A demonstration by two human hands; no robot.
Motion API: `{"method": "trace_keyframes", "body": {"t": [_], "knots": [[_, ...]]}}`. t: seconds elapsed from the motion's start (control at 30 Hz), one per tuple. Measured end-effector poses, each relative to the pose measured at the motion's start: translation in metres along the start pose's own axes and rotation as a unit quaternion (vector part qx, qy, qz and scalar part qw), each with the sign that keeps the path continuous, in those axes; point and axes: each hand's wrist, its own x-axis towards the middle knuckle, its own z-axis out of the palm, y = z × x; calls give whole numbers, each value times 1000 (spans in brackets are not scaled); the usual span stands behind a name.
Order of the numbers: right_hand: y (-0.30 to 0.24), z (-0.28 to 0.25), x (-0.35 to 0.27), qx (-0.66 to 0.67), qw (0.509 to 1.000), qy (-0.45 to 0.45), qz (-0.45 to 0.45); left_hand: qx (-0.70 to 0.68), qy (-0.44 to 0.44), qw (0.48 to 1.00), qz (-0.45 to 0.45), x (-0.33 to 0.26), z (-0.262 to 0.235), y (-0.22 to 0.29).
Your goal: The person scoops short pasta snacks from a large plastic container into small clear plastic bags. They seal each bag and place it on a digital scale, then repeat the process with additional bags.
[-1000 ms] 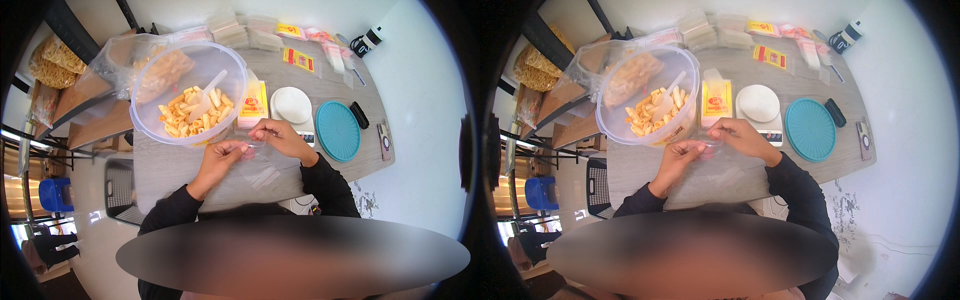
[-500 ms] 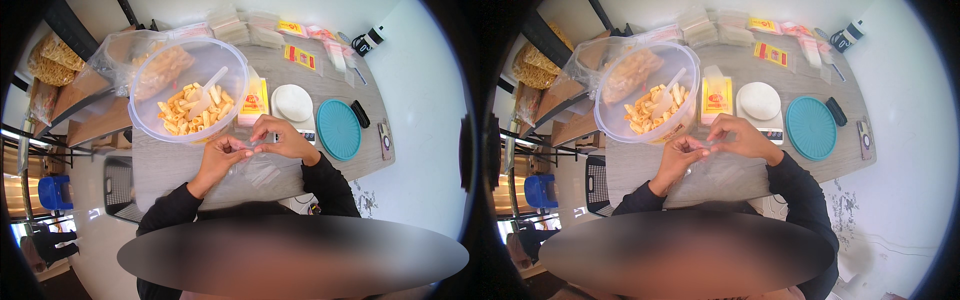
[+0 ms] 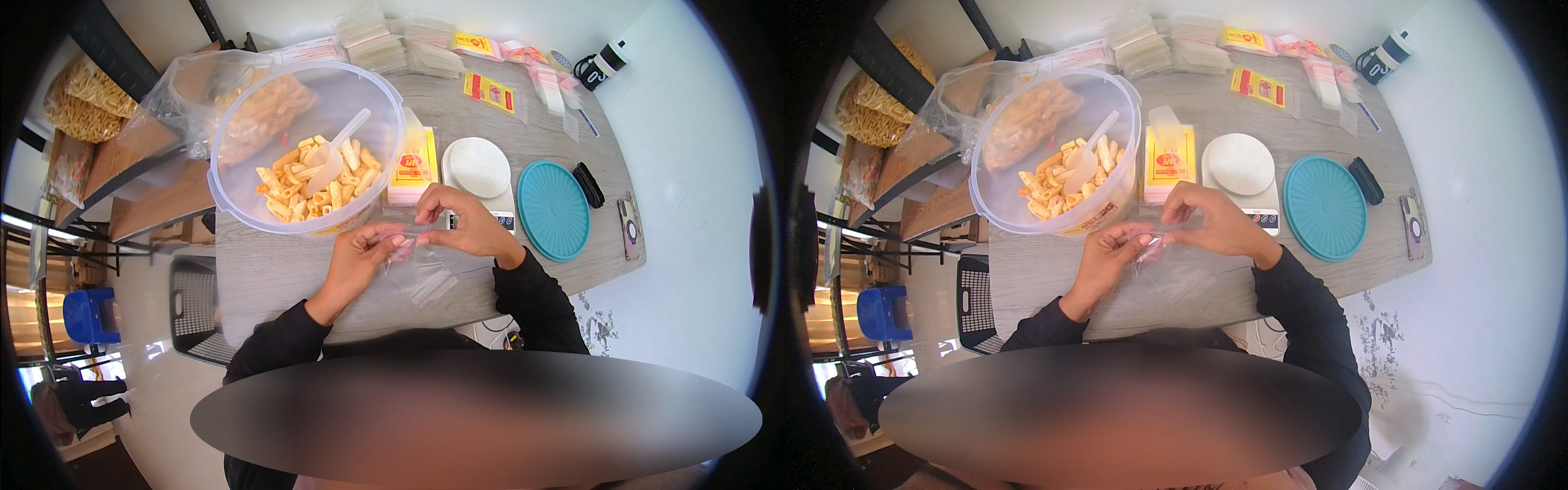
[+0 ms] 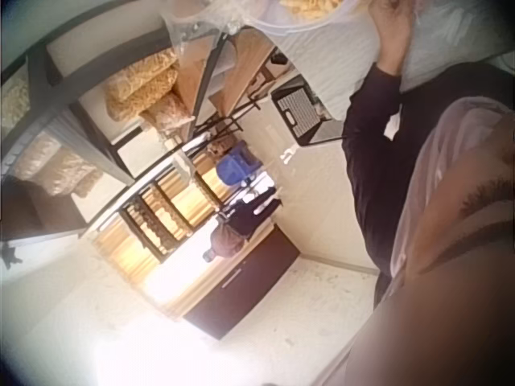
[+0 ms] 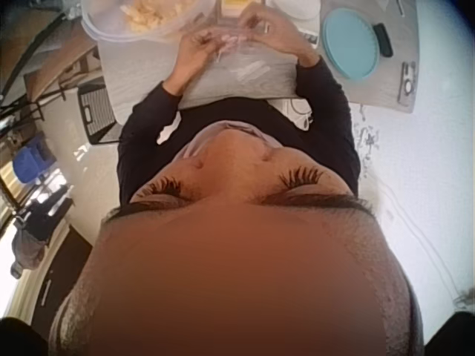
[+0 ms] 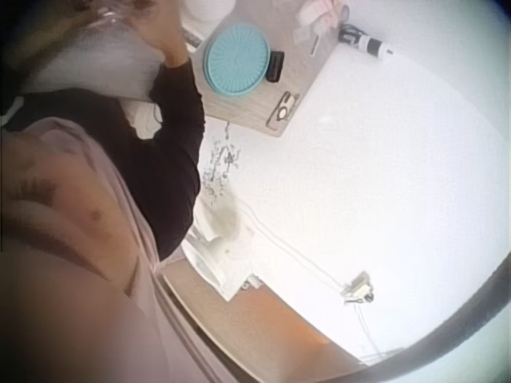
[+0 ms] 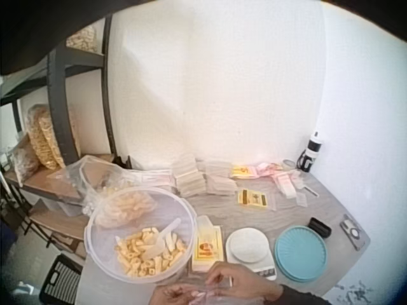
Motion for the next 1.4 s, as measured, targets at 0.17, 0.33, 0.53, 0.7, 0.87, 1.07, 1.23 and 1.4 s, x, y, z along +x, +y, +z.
{"method": "trace_keyframes", "body": {"t": [0.17,0.33,0.53,0.7,0.87,1.07,1.23,1.4], "knots": [[2,-2,1,-4,1000,-1,-22,-5,9,1000,0,-1,1,2],[1,-1,1,8,1000,-14,2,29,13,999,33,0,-2,-1],[-2,0,1,-30,999,-41,-20,58,10,997,41,0,-3,-2],[-2,0,0,-50,998,-39,-20,35,17,999,28,1,0,-1],[2,1,0,-74,996,-20,-39,12,18,1000,22,0,2,2],[4,0,0,-88,994,-6,-62,23,9,1000,8,-1,3,6],[0,-1,1,-122,990,6,-64,37,-3,999,-3,-2,1,6],[-1,2,2,-156,984,19,-86,67,-7,998,-6,-2,2,5]]}}
